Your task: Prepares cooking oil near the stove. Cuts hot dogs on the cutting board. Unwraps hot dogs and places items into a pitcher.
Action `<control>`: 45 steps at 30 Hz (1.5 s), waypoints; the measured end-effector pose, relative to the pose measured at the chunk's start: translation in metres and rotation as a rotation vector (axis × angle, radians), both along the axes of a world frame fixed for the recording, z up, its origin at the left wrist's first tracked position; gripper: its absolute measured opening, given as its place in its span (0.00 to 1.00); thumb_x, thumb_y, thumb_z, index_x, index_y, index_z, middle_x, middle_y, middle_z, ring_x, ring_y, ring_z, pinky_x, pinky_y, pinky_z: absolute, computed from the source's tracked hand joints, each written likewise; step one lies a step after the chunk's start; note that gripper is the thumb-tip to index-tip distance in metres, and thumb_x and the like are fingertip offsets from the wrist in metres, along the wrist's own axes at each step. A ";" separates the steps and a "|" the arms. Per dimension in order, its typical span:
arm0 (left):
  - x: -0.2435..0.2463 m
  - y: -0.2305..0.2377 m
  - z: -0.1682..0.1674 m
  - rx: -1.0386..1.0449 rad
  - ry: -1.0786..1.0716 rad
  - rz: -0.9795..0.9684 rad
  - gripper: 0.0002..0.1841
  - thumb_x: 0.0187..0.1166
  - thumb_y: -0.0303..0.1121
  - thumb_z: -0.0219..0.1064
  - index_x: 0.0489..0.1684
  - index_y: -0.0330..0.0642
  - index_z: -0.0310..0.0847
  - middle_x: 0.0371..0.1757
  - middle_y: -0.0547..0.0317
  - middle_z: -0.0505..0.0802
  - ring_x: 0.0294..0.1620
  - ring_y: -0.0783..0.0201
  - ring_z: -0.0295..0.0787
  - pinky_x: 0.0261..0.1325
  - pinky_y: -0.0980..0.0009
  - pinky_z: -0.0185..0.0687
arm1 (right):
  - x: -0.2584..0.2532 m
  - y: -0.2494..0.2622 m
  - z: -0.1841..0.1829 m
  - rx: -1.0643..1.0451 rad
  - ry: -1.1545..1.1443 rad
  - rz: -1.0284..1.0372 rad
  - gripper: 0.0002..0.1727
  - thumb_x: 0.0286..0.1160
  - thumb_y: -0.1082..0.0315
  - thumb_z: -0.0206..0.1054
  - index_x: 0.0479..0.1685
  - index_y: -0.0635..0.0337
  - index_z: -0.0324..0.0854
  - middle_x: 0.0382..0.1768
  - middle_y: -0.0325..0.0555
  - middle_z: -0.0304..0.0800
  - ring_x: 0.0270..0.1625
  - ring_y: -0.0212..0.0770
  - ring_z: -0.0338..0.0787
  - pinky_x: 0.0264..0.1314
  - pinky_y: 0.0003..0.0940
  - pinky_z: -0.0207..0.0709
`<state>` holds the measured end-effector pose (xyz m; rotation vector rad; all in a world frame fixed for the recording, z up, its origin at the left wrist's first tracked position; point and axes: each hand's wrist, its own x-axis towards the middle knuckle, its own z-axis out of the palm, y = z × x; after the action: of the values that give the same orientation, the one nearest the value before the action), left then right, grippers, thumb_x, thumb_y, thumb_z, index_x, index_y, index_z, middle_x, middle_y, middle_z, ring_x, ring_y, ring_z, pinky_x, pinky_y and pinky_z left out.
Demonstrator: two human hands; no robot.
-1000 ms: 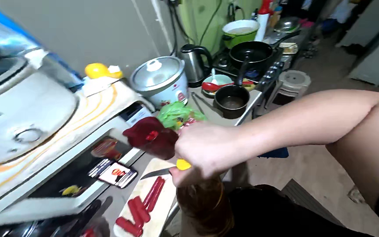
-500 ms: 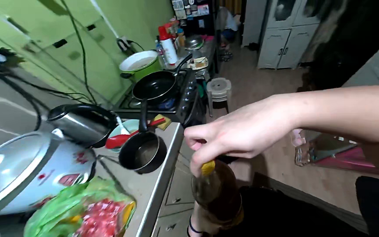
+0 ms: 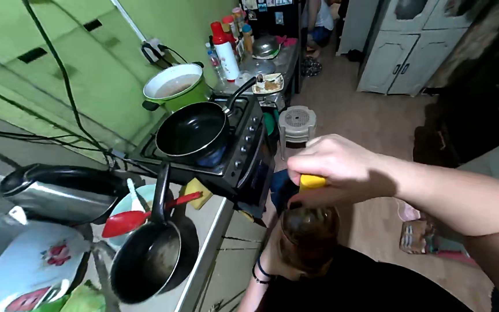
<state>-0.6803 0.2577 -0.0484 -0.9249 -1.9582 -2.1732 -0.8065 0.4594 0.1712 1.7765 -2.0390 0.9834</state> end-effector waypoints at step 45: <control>-0.683 -0.091 0.200 0.477 -0.105 1.402 0.59 0.64 0.35 0.82 0.95 0.41 0.38 0.82 0.43 0.74 0.78 0.61 0.77 0.79 0.64 0.77 | -0.686 -0.242 0.005 0.069 -1.034 0.577 0.16 0.85 0.50 0.59 0.63 0.44 0.74 0.45 0.17 0.91 0.49 0.16 0.90 0.57 0.16 0.86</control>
<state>-1.3636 0.1664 0.1512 0.5460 -1.2273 -1.5652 -1.4923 0.2173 0.1763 2.2028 -2.0130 2.4266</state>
